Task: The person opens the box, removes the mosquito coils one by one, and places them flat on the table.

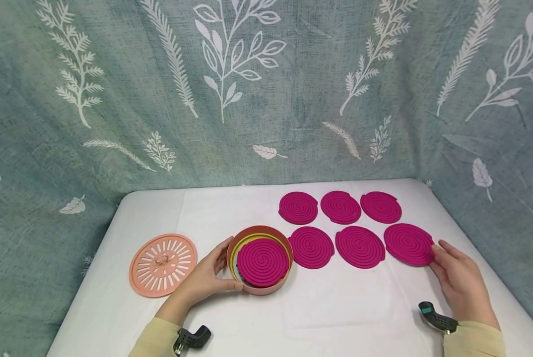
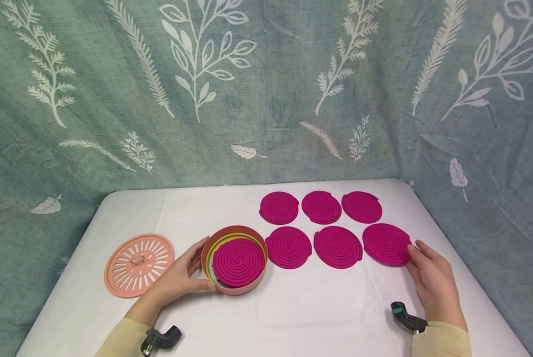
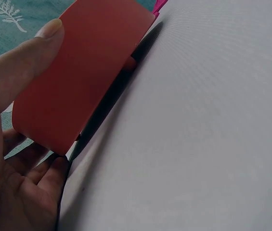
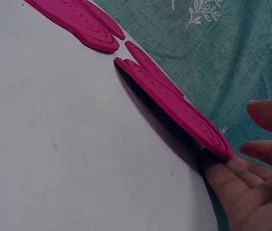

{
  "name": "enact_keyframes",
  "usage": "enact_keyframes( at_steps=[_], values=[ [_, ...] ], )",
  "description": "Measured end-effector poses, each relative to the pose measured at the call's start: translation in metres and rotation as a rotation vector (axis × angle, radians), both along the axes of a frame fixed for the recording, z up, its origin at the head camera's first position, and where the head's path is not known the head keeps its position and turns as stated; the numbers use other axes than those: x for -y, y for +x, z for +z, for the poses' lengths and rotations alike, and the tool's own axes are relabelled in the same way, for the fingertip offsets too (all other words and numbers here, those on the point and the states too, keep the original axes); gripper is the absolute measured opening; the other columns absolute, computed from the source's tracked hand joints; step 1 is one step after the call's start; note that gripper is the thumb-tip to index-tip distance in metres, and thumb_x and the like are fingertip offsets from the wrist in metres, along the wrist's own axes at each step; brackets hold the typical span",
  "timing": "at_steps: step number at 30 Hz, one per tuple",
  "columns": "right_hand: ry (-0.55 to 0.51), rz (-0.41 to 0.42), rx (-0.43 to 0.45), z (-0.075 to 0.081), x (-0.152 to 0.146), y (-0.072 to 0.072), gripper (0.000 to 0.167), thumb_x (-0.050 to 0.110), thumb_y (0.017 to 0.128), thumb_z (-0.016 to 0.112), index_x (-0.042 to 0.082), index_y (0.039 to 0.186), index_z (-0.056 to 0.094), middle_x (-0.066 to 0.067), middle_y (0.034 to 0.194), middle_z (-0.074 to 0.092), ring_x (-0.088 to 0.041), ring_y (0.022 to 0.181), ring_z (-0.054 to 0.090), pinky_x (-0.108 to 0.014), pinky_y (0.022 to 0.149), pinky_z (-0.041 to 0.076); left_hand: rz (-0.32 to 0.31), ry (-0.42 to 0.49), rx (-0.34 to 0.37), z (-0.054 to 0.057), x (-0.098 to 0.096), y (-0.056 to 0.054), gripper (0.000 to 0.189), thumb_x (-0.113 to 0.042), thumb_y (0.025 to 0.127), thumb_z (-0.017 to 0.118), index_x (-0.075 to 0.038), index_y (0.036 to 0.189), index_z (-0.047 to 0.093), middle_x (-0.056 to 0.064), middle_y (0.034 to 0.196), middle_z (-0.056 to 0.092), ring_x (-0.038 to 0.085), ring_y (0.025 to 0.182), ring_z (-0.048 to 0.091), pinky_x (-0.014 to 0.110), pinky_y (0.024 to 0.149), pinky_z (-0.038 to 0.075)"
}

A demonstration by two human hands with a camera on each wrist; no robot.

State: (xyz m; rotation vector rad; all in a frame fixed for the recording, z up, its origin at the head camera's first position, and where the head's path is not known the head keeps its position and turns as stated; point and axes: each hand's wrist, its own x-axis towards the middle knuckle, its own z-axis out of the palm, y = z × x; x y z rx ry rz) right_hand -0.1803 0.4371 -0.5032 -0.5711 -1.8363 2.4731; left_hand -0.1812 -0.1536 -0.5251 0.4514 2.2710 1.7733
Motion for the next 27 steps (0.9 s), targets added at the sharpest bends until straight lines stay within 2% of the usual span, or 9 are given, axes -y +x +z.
enact_keyframes(
  at_steps=[2,3,6,9,14,21,27],
  values=[
    [-0.019,0.004,-0.020,0.0005,-0.0016,0.0014,0.096,0.023,0.093,0.070,0.008,0.159,0.001,-0.004,0.162,0.017,0.007,0.104,0.059,-0.025,0.102,0.038,-0.001,0.003,0.002,-0.0001,0.0001,-0.0001,0.119,-0.030,0.063,0.096,-0.020,0.158,0.024,-0.001,0.157,0.030,0.015,0.143,0.030,0.022,0.114,0.028],
    [-0.029,0.004,-0.034,0.0004,-0.0026,0.0020,0.096,0.021,0.094,0.070,0.008,0.158,0.000,-0.005,0.157,0.029,0.005,0.103,0.060,-0.026,0.102,0.039,-0.001,0.005,0.004,-0.0002,0.0001,-0.0001,0.118,-0.029,0.063,0.096,-0.020,0.157,0.025,-0.001,0.158,0.030,0.014,0.143,0.030,0.022,0.114,0.028],
    [-0.062,0.011,-0.081,0.0009,-0.0050,0.0037,0.095,0.014,0.095,0.068,0.005,0.157,-0.003,0.000,0.128,0.058,0.000,0.101,0.064,-0.027,0.098,0.045,0.004,0.001,0.011,-0.0002,0.0003,0.0002,0.118,-0.030,0.063,0.096,-0.021,0.157,0.025,-0.003,0.157,0.031,0.013,0.143,0.030,0.021,0.114,0.029],
    [-0.078,-0.008,-0.083,0.0022,-0.0068,0.0047,0.096,0.012,0.094,0.069,0.004,0.157,-0.003,0.011,0.102,0.066,-0.003,0.097,0.066,-0.024,0.090,0.054,0.009,-0.006,0.016,0.0008,0.0004,0.0007,0.119,-0.031,0.062,0.096,-0.021,0.157,0.026,-0.004,0.157,0.031,0.012,0.142,0.031,0.021,0.113,0.030],
    [-0.046,-0.050,-0.035,0.0025,-0.0087,0.0058,0.096,0.014,0.092,0.072,0.006,0.158,0.003,0.012,0.099,0.067,-0.002,0.095,0.067,-0.021,0.081,0.059,0.020,-0.015,0.015,0.0006,0.0007,0.0010,0.119,-0.035,0.060,0.097,-0.024,0.157,0.027,-0.006,0.156,0.032,0.011,0.141,0.032,0.020,0.113,0.030],
    [0.001,-0.073,-0.022,0.0020,-0.0096,0.0067,0.095,0.015,0.092,0.072,0.005,0.158,0.005,0.012,0.099,0.064,0.000,0.094,0.066,-0.019,0.082,0.057,0.011,-0.003,-0.002,-0.0007,-0.0003,-0.0001,0.119,-0.032,0.062,0.096,-0.021,0.157,0.026,-0.002,0.157,0.032,0.014,0.142,0.031,0.022,0.114,0.029],
    [-0.004,-0.065,-0.041,0.0018,-0.0099,0.0073,0.094,0.012,0.092,0.071,0.003,0.158,0.003,0.012,0.099,0.064,-0.001,0.094,0.066,-0.019,0.083,0.057,0.002,-0.001,-0.004,0.0000,-0.0005,-0.0001,0.121,-0.032,0.063,0.096,-0.017,0.158,0.023,-0.002,0.158,0.030,0.014,0.143,0.031,0.022,0.114,0.029]
  ],
)
